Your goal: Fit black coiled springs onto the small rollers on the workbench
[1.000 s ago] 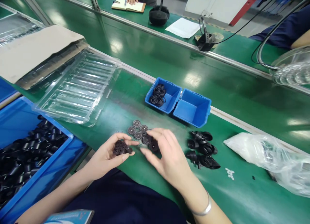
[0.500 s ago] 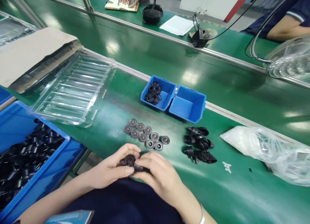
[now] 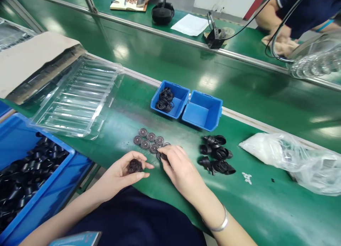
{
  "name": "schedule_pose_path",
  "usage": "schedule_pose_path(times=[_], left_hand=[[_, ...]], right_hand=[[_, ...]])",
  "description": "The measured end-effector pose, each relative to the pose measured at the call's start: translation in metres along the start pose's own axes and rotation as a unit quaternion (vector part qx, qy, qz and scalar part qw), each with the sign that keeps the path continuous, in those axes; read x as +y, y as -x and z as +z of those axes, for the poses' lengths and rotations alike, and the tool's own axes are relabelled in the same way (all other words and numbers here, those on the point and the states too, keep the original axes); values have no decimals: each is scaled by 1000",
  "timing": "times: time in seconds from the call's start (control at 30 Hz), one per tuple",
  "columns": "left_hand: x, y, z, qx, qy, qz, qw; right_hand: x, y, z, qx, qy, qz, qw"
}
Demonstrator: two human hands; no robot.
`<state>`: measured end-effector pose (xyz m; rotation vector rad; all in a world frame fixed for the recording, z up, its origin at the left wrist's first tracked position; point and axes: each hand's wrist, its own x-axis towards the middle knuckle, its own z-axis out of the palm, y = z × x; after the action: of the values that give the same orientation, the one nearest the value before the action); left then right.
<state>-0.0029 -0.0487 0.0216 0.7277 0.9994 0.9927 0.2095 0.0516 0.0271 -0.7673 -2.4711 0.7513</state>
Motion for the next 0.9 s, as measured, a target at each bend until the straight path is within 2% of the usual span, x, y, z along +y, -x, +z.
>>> schedule_pose_path(times=[0.23,0.5,0.67,0.8,0.9], left_hand=[[1,-4,0,-13,-12,-11,1000],[3,-4,5,-46,5,10,999],[5,-3,5,-57,4,0,998],[5,-4,6,-51,9,9,999],[3,-5,9,-51,1,8,999]], right_hand=[[2,-1,0,-2,36,-37,999],[0,-5,-4,-38,115,-76,990],[7,-5,-5,-29,103,-67,992],[-4,-1,-13,14,82,-51,995],[-20,7,-11,-28,5,-67,997]])
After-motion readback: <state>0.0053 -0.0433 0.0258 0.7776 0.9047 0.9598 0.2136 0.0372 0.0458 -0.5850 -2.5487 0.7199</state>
